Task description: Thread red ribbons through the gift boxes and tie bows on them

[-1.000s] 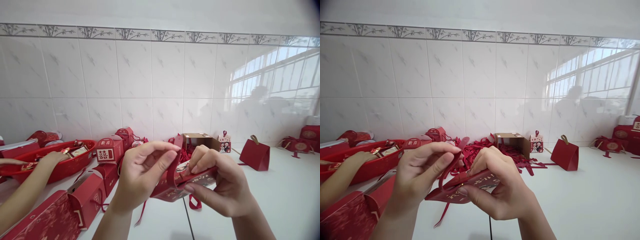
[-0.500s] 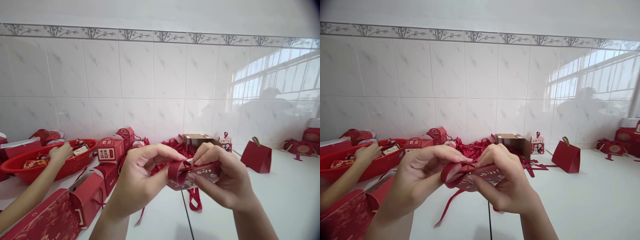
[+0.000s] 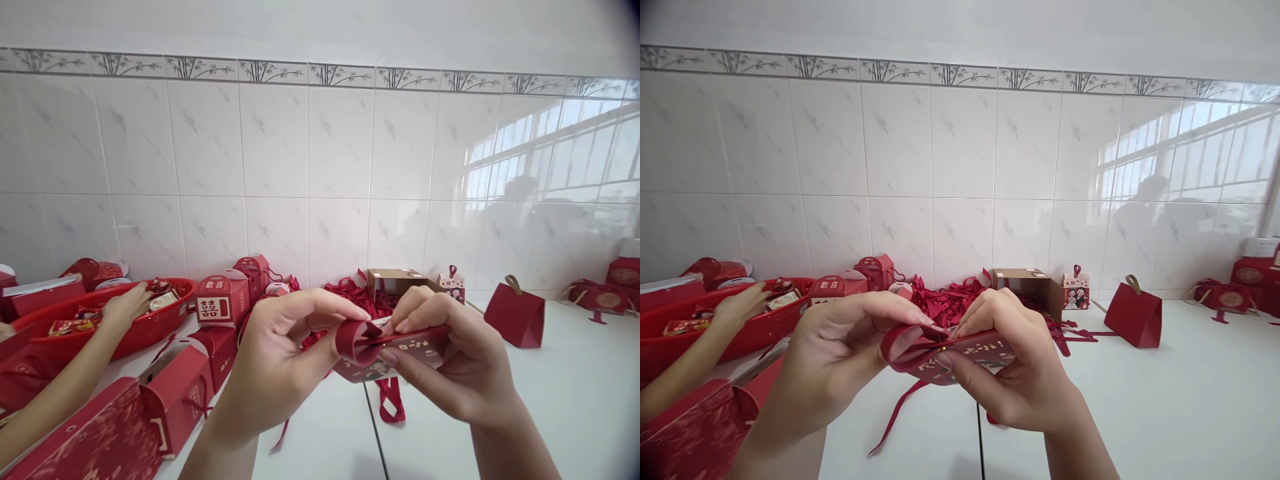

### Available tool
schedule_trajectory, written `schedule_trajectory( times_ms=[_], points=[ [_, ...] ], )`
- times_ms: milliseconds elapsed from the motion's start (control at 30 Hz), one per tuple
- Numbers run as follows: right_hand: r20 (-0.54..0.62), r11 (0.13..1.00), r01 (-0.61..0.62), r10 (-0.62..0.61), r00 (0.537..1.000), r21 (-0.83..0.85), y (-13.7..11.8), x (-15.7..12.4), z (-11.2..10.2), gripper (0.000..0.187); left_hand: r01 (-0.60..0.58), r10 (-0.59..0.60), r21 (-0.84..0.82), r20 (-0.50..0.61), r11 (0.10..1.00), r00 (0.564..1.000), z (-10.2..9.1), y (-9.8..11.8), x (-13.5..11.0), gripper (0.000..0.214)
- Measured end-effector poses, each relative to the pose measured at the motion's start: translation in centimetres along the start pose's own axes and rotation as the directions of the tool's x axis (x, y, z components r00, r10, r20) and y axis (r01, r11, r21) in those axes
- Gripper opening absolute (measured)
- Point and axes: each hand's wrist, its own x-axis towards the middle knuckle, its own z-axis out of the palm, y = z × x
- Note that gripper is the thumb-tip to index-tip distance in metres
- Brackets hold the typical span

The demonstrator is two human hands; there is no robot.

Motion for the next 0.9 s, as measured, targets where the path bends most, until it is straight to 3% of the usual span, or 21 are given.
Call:
schedule_trajectory(
  times_ms=[333,767,900],
  points=[
    [-0.090,0.992,0.112,-0.118,0.989,-0.065,0.18,0.21,0.50,0.025,-0.038,0.036,0.022,0.108,0.999,0.993,-0.25,0.18,-0.53,0.022],
    [-0.080,0.983,0.163,-0.169,0.982,-0.081,0.31,0.45,0.55,0.024,-0.066,0.065,0.012,0.050,0.998,0.997,-0.06,-0.01,-0.19,0.019],
    [-0.087,0.982,0.156,-0.166,0.982,-0.107,0.31,0.33,0.54,0.024,-0.063,0.063,-0.004,0.077,0.998,0.995,-0.08,0.09,-0.12,0.020]
  ],
)
